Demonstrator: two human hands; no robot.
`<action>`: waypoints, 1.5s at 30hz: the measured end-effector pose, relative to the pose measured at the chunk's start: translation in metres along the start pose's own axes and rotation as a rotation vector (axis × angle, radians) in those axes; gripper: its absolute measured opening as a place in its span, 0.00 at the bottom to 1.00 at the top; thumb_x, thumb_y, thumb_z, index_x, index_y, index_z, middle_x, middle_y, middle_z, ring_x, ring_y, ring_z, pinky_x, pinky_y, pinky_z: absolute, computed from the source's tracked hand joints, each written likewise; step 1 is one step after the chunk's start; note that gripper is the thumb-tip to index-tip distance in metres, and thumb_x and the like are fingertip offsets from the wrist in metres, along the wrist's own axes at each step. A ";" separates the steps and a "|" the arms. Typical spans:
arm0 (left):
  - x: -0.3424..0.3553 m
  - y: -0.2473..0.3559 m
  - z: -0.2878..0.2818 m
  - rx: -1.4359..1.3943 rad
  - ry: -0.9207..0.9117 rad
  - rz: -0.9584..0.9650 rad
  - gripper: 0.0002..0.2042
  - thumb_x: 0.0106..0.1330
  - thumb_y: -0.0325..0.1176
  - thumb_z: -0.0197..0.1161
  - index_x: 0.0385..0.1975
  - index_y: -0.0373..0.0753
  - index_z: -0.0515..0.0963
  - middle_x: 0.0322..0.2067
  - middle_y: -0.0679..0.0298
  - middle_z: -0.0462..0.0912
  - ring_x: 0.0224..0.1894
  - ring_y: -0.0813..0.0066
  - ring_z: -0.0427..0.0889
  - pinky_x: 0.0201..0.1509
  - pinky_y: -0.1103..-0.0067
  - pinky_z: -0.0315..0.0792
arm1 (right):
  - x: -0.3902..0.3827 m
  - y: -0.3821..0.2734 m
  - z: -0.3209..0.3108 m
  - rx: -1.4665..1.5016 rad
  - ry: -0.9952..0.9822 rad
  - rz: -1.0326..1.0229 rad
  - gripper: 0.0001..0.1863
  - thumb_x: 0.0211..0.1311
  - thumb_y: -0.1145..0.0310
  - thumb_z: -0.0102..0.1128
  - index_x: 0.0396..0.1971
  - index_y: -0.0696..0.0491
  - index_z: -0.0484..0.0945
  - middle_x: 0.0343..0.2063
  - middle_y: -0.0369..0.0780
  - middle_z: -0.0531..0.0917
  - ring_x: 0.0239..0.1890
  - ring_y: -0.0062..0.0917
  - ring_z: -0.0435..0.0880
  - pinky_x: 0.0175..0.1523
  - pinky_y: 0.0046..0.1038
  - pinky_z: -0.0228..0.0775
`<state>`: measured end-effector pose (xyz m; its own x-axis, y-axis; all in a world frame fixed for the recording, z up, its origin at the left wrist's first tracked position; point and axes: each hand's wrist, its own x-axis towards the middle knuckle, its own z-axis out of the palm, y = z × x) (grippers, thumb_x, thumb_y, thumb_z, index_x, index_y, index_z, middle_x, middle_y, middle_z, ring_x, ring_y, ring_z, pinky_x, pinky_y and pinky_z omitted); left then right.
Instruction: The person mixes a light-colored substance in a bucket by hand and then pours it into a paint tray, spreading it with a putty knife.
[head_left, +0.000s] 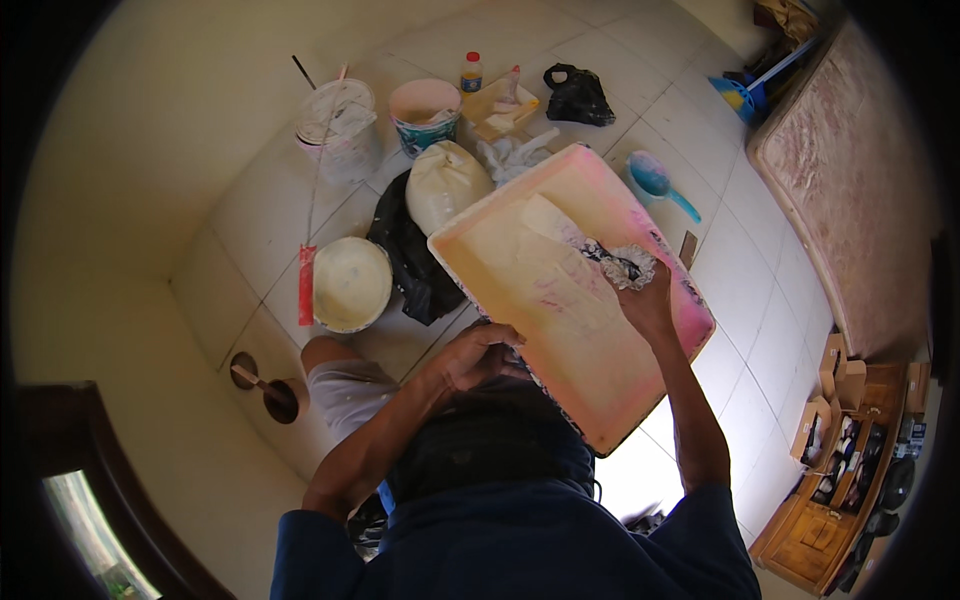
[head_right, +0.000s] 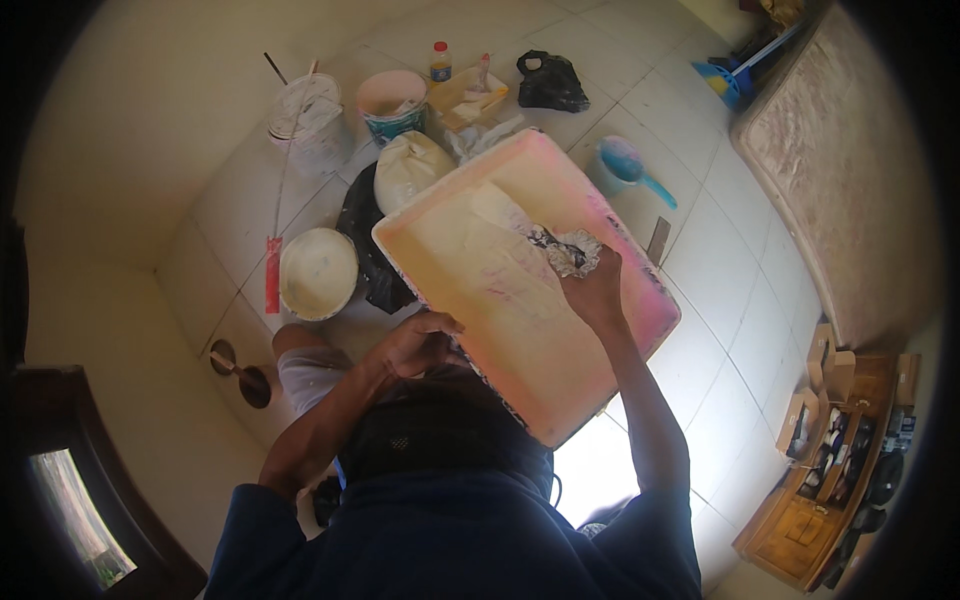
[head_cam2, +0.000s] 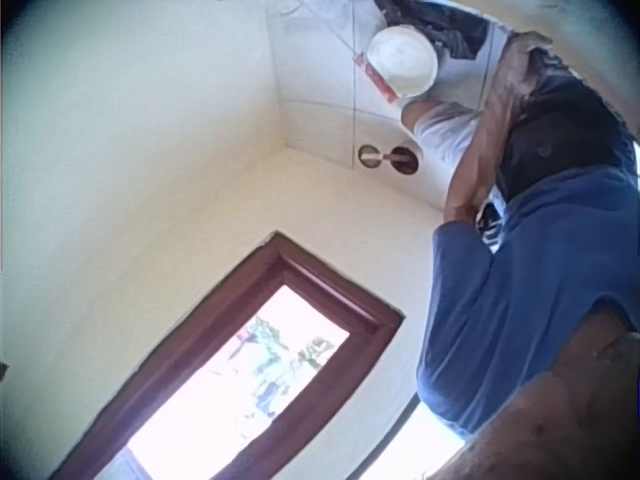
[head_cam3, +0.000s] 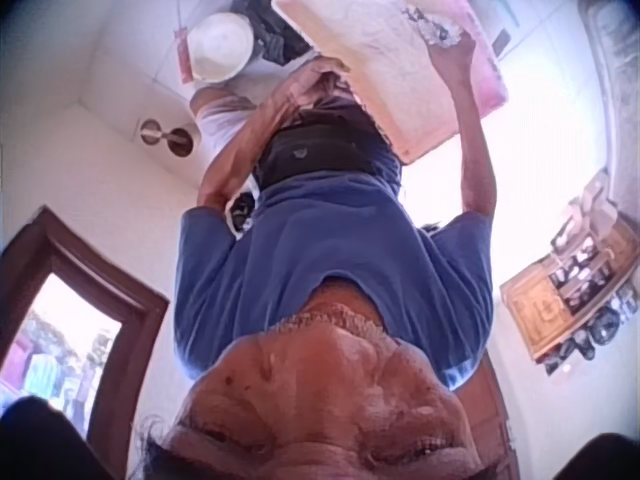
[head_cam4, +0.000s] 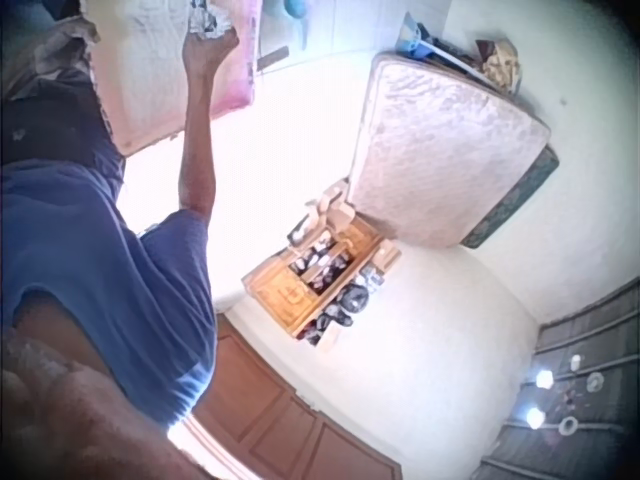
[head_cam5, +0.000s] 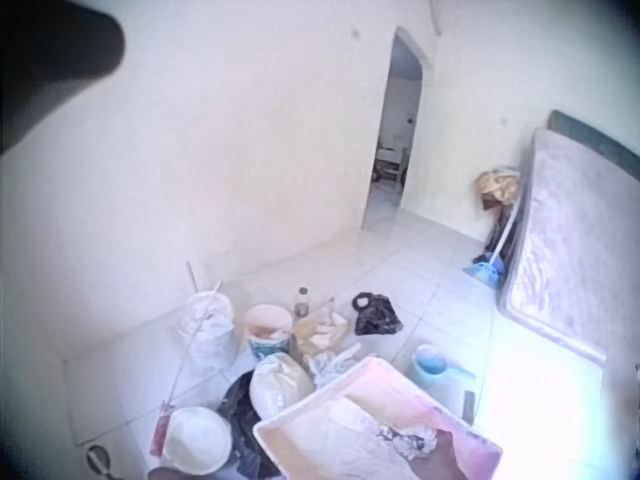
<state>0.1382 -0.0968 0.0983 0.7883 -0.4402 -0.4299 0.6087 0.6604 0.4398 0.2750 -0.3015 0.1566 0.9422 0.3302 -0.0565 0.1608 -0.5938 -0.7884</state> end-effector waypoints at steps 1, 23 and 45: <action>0.000 0.000 0.000 0.011 -0.002 0.007 0.21 0.52 0.32 0.57 0.48 0.37 0.69 0.44 0.61 0.74 0.46 0.67 0.73 0.51 0.62 0.67 | 0.000 -0.001 0.002 -0.062 -0.025 -0.055 0.22 0.47 0.64 0.69 0.38 0.60 0.72 0.35 0.41 0.78 0.39 0.25 0.77 0.45 0.26 0.69; 0.001 0.000 -0.003 -0.009 -0.022 0.009 0.20 0.52 0.32 0.57 0.48 0.36 0.69 0.44 0.61 0.74 0.46 0.68 0.73 0.49 0.64 0.68 | -0.010 0.023 -0.018 -0.062 0.195 -0.173 0.10 0.50 0.72 0.63 0.32 0.59 0.77 0.25 0.39 0.81 0.27 0.23 0.77 0.37 0.25 0.69; 0.000 -0.003 -0.005 -0.056 -0.037 0.052 0.20 0.52 0.30 0.57 0.47 0.35 0.69 0.43 0.58 0.74 0.45 0.64 0.74 0.48 0.62 0.70 | -0.076 0.034 -0.072 0.123 0.173 0.154 0.11 0.48 0.74 0.65 0.33 0.60 0.77 0.29 0.38 0.81 0.32 0.20 0.79 0.41 0.22 0.70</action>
<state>0.1364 -0.0955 0.0929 0.8224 -0.4257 -0.3774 0.5612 0.7156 0.4159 0.2296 -0.3995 0.1783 0.9908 0.1061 -0.0844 -0.0154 -0.5302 -0.8477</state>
